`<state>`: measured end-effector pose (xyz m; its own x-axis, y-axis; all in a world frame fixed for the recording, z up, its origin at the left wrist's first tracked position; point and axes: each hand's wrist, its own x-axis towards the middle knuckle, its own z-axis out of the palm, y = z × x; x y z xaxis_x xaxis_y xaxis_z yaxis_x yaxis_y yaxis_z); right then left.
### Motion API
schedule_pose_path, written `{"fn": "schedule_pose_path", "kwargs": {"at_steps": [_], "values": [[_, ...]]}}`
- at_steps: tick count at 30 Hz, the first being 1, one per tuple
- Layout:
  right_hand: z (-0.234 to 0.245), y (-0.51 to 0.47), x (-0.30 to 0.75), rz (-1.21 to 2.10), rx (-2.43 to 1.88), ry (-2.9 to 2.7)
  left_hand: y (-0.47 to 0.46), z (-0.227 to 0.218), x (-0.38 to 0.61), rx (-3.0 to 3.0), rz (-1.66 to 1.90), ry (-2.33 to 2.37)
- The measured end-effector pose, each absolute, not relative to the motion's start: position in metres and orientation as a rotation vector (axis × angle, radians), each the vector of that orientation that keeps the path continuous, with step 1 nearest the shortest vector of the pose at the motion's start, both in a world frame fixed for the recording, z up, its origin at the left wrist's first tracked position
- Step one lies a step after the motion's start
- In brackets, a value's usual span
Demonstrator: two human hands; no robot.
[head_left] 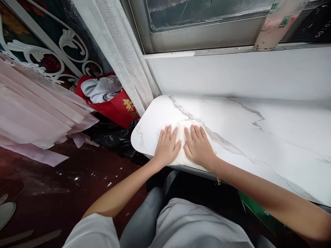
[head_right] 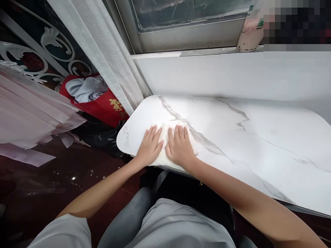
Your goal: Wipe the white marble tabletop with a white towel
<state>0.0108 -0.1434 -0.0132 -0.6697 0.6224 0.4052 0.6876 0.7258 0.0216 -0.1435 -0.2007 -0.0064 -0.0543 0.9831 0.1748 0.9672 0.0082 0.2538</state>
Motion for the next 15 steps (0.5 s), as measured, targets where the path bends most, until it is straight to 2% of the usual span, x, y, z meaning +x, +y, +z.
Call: {"fn": "schedule_pose_path", "kwargs": {"at_steps": [8, 15], "values": [[-0.012, -0.137, 0.033, -0.268, -1.028, -2.575, -0.191, -0.008, -0.122, 2.117, 0.456, 2.154], [-0.015, -0.043, 0.005, -0.219, -1.157, -2.497, -0.083, -0.005, -0.152, 2.205, 0.382, 2.095]]}}
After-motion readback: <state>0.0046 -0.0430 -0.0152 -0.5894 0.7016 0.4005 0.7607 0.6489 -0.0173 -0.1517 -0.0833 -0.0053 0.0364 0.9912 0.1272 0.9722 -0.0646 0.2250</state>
